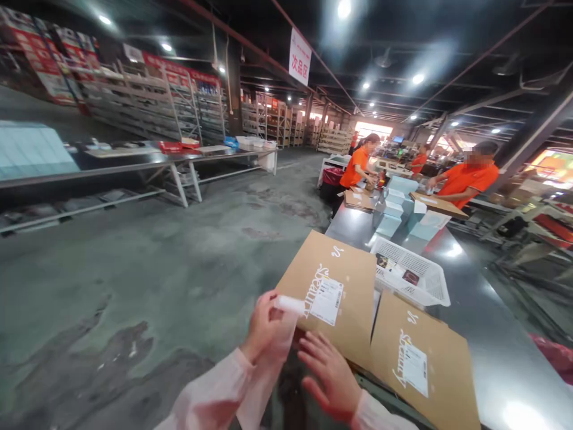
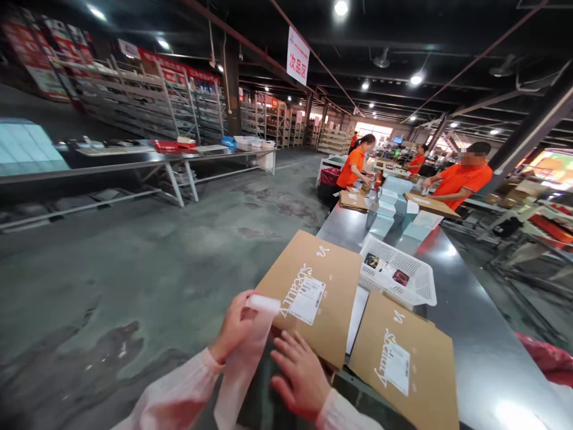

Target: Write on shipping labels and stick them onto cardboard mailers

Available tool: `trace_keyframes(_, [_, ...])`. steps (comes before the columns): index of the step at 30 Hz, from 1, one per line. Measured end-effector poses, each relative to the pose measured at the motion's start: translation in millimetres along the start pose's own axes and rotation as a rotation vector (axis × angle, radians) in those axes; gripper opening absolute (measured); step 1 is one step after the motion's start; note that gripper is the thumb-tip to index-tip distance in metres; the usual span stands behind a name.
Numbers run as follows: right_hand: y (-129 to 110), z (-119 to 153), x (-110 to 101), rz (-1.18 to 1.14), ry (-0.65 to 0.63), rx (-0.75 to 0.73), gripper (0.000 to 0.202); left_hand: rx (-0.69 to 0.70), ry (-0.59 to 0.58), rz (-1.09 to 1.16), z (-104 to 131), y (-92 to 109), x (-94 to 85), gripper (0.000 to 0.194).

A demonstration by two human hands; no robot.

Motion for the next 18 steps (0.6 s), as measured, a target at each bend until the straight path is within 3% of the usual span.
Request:
trace_keyframes(3, [66, 67, -55, 0.285, 0.356, 0.719, 0.051, 0.005, -0.022, -0.290, -40, 12, 22.1, 0.024])
trace_keyframes(4, [81, 86, -63, 0.337, 0.374, 0.926, 0.056, -0.011, -0.051, -0.323, -48, 9, 28.8, 0.024])
trace_keyframes(6, [100, 105, -62, 0.283, 0.331, 1.130, 0.063, -0.036, -0.099, -0.358, -55, 4, 37.1, 0.025])
trace_keyframes(9, [103, 119, -65, 0.132, 0.401, 1.150, 0.065, -0.040, -0.103, -0.286, -49, 10, 37.2, 0.023])
trace_keyframes(12, [88, 163, -88, -0.063, 0.679, 1.047, 0.077, -0.037, -0.215, 0.043, -20, 37, 49.4, 0.020])
trace_keyframes(15, [78, 257, -123, -0.231, 0.981, 1.040, 0.084, -0.054, -0.468, 0.294, 27, 78, 81.8, 0.037])
trace_keyframes(17, [80, 329, -148, -0.204, 1.078, 1.136, 0.083, -0.101, -0.593, 0.348, 58, 101, 103.7, 0.041])
trace_keyframes(18, [84, 359, -158, -0.159, 1.064, 1.197, 0.083, -0.133, -0.633, 0.362, 72, 110, 114.6, 0.041])
Point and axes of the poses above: each hand's wrist, its own z-axis away from the middle knuckle, its own x-axis out of the palm, y = z × x, the point moved 10 cm from there along -z, towards the middle knuckle, and after that the axes turned 10 degrees about -x, right-handed, at the moved point
